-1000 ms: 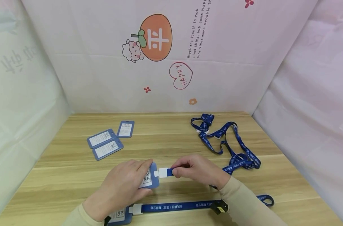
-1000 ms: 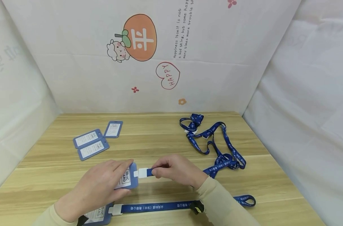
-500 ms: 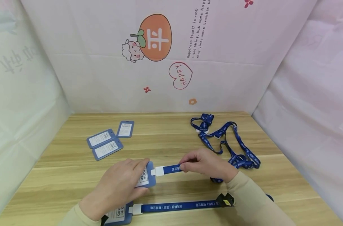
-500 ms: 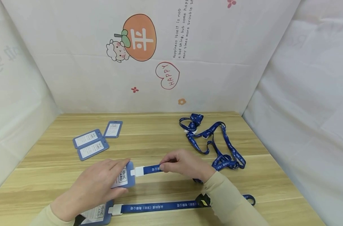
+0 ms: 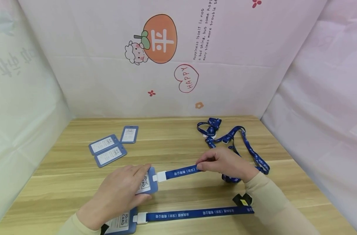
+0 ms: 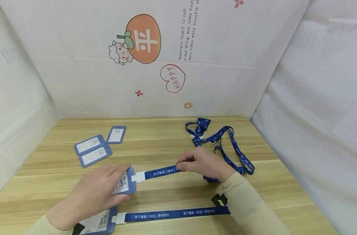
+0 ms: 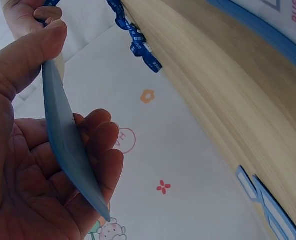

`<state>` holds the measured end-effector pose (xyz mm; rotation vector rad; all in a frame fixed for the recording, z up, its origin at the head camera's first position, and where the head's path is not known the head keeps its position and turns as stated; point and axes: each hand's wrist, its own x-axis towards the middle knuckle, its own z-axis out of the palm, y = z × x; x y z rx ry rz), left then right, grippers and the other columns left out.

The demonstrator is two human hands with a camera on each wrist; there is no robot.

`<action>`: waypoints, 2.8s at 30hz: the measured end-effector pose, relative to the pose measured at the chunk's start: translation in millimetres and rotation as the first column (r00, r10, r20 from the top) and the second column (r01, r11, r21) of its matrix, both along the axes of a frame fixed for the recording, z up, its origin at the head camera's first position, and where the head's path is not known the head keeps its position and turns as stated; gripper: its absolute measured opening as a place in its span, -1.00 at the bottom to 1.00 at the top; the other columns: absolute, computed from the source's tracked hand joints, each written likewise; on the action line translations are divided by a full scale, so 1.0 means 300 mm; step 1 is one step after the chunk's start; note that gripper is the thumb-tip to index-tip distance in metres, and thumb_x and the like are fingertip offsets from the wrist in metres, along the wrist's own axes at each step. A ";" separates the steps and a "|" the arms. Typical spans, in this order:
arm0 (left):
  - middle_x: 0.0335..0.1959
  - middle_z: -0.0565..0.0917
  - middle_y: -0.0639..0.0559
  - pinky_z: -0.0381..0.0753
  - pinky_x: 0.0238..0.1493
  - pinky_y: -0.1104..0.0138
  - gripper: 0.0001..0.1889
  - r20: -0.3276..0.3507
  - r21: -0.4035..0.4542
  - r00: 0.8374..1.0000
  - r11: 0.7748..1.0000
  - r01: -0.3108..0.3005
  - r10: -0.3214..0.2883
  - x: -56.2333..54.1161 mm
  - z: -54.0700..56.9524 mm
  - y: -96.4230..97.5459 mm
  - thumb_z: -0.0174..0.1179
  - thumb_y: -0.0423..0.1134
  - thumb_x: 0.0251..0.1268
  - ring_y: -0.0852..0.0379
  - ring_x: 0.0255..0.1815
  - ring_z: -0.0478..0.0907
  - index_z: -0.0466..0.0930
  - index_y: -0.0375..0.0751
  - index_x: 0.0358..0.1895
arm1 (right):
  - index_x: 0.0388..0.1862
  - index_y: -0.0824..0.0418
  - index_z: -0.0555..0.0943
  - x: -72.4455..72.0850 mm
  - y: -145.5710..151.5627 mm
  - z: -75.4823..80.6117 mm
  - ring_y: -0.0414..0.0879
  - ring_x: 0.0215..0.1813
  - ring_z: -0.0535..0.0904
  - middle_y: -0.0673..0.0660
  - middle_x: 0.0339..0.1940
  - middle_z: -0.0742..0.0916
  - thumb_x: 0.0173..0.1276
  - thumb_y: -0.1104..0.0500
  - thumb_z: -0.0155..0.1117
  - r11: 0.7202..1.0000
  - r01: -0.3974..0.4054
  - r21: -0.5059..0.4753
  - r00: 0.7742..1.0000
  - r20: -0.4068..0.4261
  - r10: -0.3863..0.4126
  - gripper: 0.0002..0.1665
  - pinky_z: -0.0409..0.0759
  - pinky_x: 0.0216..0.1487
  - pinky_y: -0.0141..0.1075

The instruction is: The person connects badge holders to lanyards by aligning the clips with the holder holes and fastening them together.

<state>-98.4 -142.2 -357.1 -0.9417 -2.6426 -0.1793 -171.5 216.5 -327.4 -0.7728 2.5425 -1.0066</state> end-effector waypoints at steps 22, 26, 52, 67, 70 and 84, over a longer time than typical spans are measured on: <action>0.17 0.75 -0.09 0.77 0.08 0.15 -0.11 0.039 -0.025 0.999 0.999 -0.033 0.034 0.002 0.005 -0.024 0.49 0.28 0.12 0.03 0.06 0.73 0.54 -0.29 0.38 | -0.07 -0.10 0.80 -0.009 0.082 0.023 -0.07 -0.09 0.72 -0.09 -0.18 0.81 0.49 -0.09 0.38 0.998 0.067 0.008 0.998 0.019 -0.067 -0.82 0.73 -0.08 -0.27; 0.17 0.75 -0.09 0.77 0.08 0.15 -0.11 0.049 -0.023 0.998 0.999 -0.033 0.034 0.000 0.003 -0.029 0.48 0.28 0.13 0.03 0.06 0.72 0.53 -0.29 0.39 | -0.06 -0.10 0.80 -0.011 0.097 0.024 -0.08 -0.09 0.72 -0.10 -0.16 0.81 0.49 -0.10 0.37 0.998 0.066 0.025 0.998 0.014 -0.066 -0.80 0.73 -0.07 -0.28; 0.22 0.71 -0.14 0.72 0.19 0.03 -0.13 0.122 -0.013 0.992 0.999 -0.040 0.042 -0.011 -0.010 -0.065 0.50 0.22 0.15 -0.09 0.19 0.68 0.52 -0.30 0.40 | -0.10 -0.08 0.81 -0.008 0.223 0.048 -0.13 -0.07 0.72 -0.10 -0.12 0.82 0.48 -0.08 0.38 0.992 0.079 0.098 0.997 0.002 -0.080 -0.82 0.71 -0.06 -0.30; 0.25 0.68 -0.15 0.69 0.23 -0.03 -0.09 0.181 -0.041 0.978 0.995 -0.094 0.100 -0.015 -0.028 -0.100 0.50 0.24 0.13 -0.12 0.24 0.65 0.49 -0.26 0.44 | -0.11 -0.14 0.82 -0.015 0.287 0.017 -0.17 -0.17 0.66 -0.13 -0.17 0.80 0.46 -0.13 0.39 0.982 0.106 0.158 0.994 -0.037 -0.101 -0.82 0.64 -0.17 -0.34; 0.26 0.67 -0.17 0.70 0.21 -0.04 -0.10 0.182 -0.033 0.978 0.995 -0.094 0.099 -0.016 -0.031 -0.104 0.51 0.23 0.12 -0.12 0.22 0.66 0.50 -0.26 0.43 | -0.10 -0.14 0.82 -0.011 0.300 0.009 -0.18 -0.18 0.67 -0.16 -0.18 0.81 0.46 -0.13 0.38 0.978 0.114 0.172 0.993 -0.033 -0.110 -0.81 0.64 -0.17 -0.35; 0.14 0.65 -0.04 0.76 0.04 0.15 -0.12 0.256 -0.020 0.960 0.994 -0.110 0.112 -0.020 -0.047 -0.129 0.55 0.21 0.07 0.18 -0.06 0.60 0.53 -0.19 0.42 | -0.09 -0.15 0.80 -0.017 0.347 -0.041 -0.16 -0.04 0.71 -0.12 -0.07 0.81 0.47 -0.13 0.37 0.973 0.116 0.199 0.992 0.034 -0.125 -0.82 0.69 -0.08 -0.32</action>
